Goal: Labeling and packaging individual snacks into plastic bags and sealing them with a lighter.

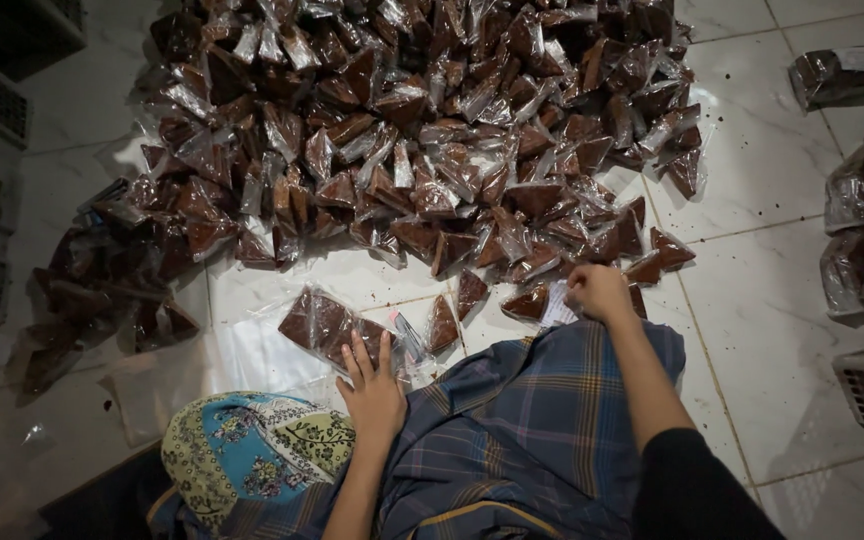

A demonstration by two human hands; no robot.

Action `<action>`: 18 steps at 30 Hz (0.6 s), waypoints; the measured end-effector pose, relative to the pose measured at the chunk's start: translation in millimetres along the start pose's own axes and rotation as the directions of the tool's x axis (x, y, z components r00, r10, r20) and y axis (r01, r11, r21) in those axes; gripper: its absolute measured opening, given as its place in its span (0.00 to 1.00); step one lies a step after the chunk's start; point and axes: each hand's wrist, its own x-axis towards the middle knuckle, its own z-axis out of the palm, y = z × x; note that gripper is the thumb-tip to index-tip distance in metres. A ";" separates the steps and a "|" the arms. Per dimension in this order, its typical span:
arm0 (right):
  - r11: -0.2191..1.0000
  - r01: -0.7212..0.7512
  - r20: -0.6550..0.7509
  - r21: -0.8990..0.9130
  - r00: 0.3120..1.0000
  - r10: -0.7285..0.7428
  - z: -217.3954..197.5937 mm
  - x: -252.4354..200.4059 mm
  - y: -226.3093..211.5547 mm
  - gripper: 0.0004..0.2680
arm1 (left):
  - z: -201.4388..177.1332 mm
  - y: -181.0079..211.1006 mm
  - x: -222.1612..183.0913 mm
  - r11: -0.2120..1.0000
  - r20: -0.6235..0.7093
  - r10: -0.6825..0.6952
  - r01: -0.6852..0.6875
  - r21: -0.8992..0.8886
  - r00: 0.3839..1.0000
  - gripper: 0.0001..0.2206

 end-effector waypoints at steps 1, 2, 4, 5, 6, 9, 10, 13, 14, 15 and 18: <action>1.000 0.006 0.006 -0.004 1.000 -0.006 -2.9 -3.2 1.7 0.07 | -1.3 2.2 0.6 1.000 0.004 -0.008 0.008 0.000 1.000 0.43; 1.000 -0.017 0.002 -0.013 1.000 0.017 -5.7 -6.3 3.4 0.06 | -2.5 4.2 1.2 0.998 0.080 -0.045 0.049 -0.040 0.996 0.40; 0.999 -0.035 0.008 -0.022 0.999 0.035 -4.5 -7.4 3.2 0.05 | -3.7 6.2 -0.8 0.993 0.164 -0.086 0.099 -0.071 0.983 0.38; 0.999 -0.035 0.011 0.018 0.999 0.034 -2.0 -6.1 3.2 0.06 | -3.5 6.9 0.5 0.990 0.167 -0.095 0.110 -0.083 0.981 0.37; 0.998 -0.035 0.013 0.058 0.999 0.034 -0.1 -5.0 3.5 0.06 | -3.7 7.9 1.7 0.988 0.171 -0.103 0.121 -0.096 0.980 0.37; 0.999 -0.041 0.127 0.003 0.991 0.040 23.5 13.2 21.3 0.16 | 1.7 8.7 -0.3 0.992 0.135 -0.116 0.122 -0.040 0.984 0.37; 0.999 -0.043 0.126 0.002 0.991 0.042 21.0 9.9 18.5 0.16 | 1.5 9.9 0.3 0.992 0.135 -0.114 0.120 -0.041 0.984 0.37; 0.997 -0.024 0.109 -0.072 0.994 0.031 11.0 5.7 4.8 0.06 | 1.4 9.1 0.6 0.992 0.114 -0.123 0.127 -0.025 0.986 0.37; 0.998 -0.042 0.090 -0.046 0.995 0.046 4.8 6.2 0.1 0.09 | 2.3 8.6 0.5 0.992 0.109 -0.119 0.124 -0.037 0.987 0.39; 0.998 -0.061 0.073 -0.022 0.995 0.062 -1.4 5.7 -3.2 0.16 | 3.3 9.1 -0.5 0.992 0.107 -0.114 0.120 -0.049 0.988 0.40; 0.994 -0.022 0.152 -0.109 0.988 0.039 25.1 17.8 9.1 0.12 | 1.3 10.8 0.9 0.991 0.091 -0.124 0.127 -0.032 0.988 0.39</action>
